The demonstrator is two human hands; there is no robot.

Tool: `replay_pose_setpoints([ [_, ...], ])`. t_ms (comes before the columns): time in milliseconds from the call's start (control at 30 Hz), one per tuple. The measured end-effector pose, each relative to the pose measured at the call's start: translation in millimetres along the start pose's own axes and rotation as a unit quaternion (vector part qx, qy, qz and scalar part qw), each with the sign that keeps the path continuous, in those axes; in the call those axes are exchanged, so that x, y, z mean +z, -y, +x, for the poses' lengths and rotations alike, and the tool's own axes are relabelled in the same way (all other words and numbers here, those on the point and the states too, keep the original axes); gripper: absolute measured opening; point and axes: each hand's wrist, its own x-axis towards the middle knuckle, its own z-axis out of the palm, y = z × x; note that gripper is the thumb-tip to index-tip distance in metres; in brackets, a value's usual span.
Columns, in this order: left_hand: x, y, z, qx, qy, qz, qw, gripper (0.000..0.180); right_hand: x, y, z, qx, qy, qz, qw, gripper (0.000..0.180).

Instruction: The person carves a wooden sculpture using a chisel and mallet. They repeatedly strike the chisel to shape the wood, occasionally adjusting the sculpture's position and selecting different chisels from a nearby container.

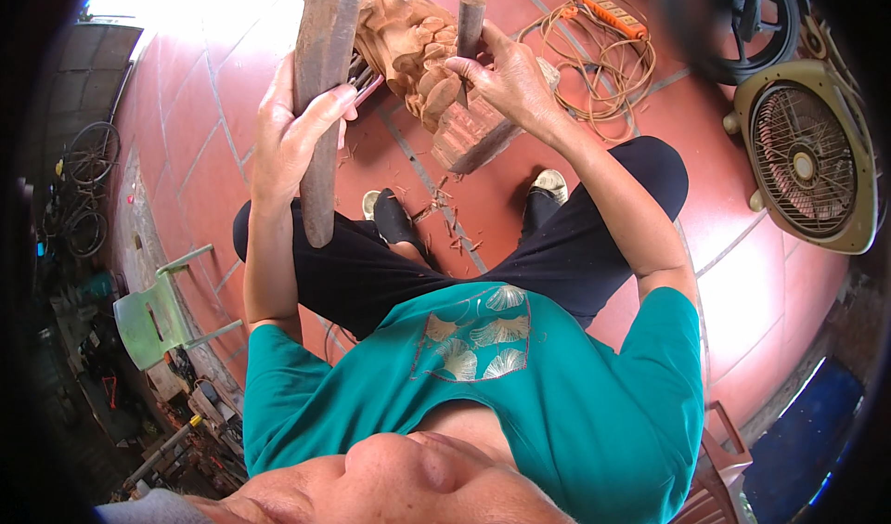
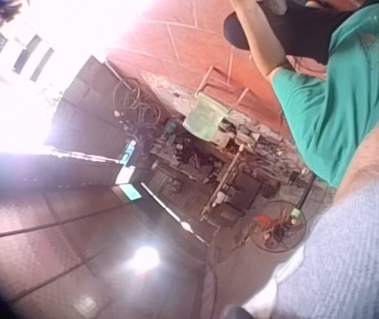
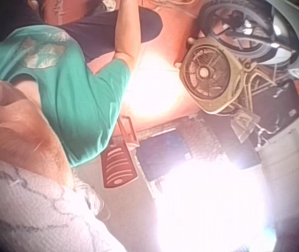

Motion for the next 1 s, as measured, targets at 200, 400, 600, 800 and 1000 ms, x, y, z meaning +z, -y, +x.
replay_pose_setpoints([
  [200, 2.6, 0.9, 1.7, 0.026, 0.011, 0.045, 0.999, 0.06, -0.1, -1.8, -0.7, 0.002, 0.0, 0.011, 1.0, 0.041],
  [400, 5.0, -10.3, 9.6, 0.038, 0.034, 0.135, 0.99, 0.074, 1.2, 0.1, -3.7, -0.01, -0.003, 0.021, 1.0, 0.038],
  [600, 7.7, -10.8, 26.4, 0.161, 0.047, 0.223, 0.96, 0.082, -1.9, 12.5, -6.5, 0.002, -0.005, 0.012, 1.0, 0.035],
  [800, 26.3, -47.2, 35.7, 0.2, 0.073, 0.124, 0.969, 0.078, 0.8, 3.0, -6.9, -0.036, -0.005, 0.03, 0.999, 0.035],
  [1000, 22.4, -60.1, 46.9, 0.213, 0.107, 0.229, 0.944, 0.08, 2.7, 8.6, -10.4, -0.06, -0.021, 0.017, 0.998, 0.035],
])
